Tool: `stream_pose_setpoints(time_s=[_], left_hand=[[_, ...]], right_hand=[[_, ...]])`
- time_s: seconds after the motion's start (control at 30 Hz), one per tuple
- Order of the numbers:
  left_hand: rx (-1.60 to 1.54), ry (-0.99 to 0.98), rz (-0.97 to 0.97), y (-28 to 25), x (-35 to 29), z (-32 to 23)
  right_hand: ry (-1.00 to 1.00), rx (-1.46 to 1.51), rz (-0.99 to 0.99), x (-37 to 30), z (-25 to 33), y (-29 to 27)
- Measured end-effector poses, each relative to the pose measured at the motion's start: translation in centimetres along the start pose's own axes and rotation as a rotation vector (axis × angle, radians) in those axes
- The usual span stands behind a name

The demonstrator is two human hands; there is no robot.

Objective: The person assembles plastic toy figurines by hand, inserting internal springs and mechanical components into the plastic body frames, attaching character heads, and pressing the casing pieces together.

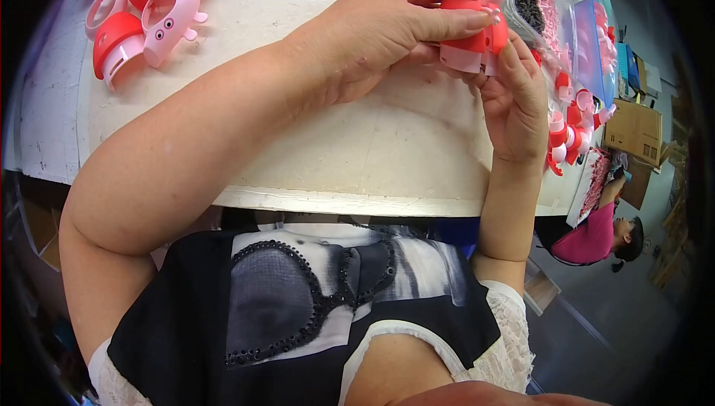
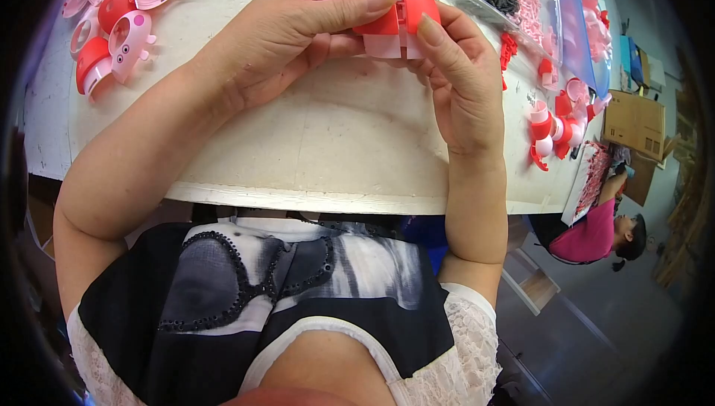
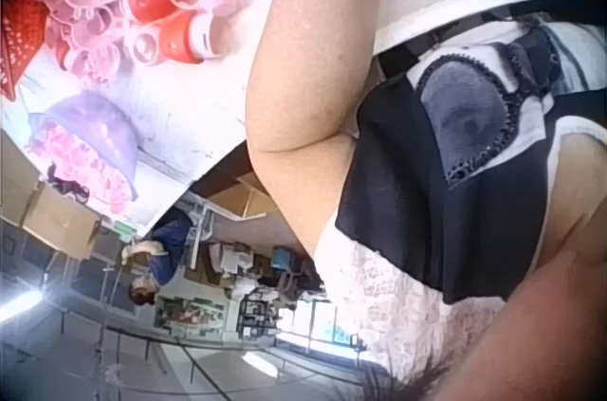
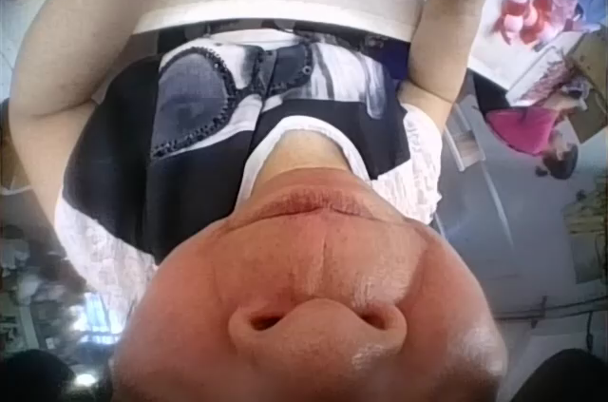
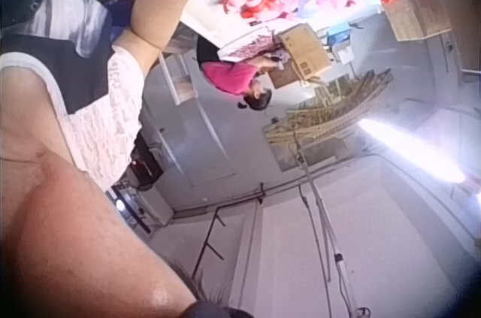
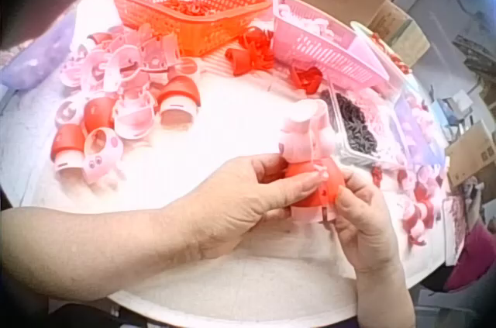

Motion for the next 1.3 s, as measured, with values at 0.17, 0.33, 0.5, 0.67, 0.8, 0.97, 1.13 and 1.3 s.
stream_pose_setpoints(time_s=[0.17,0.33,0.5,0.67,0.8,0.97,1.13,1.3], left_hand=[[0.017,-0.014,-0.002,0.1,0.1,0.0],[0.052,-0.006,-0.019,0.2,-0.2,-0.4],[0.09,-0.051,0.031,0.4,0.0,-0.2],[0.086,-0.068,0.022,0.2,-0.5,-0.5],[0.075,-0.053,0.032,0.2,-0.5,-0.5],[0.033,-0.067,0.053,0.6,-0.5,-0.7],[-0.033,-0.114,0.069,1.0,-0.6,-0.8],[0.029,-0.075,0.069,1.4,-0.7,-1.2]], right_hand=[[0.006,-0.018,0.039,0.0,0.1,-0.2],[0.012,0.0,0.055,0.2,0.1,0.2],[0.03,0.032,0.05,0.2,-0.1,-0.2],[0.04,0.084,0.042,0.2,-0.2,0.3],[0.03,0.061,0.04,0.2,-0.1,0.4],[0.011,0.008,0.03,0.1,0.4,0.4],[-0.067,-0.045,-0.05,-0.3,1.3,0.2],[-0.113,-0.106,-0.081,-0.6,2.3,0.4]])
Point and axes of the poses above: each hand's wrist, its own x-axis towards the middle knuckle, its own y-axis out of the palm, z = x × y, the point moved 8 cm from there along x, towards the middle knuckle, and after that the axes turned 1 degree about z, right-handed, at the moved point
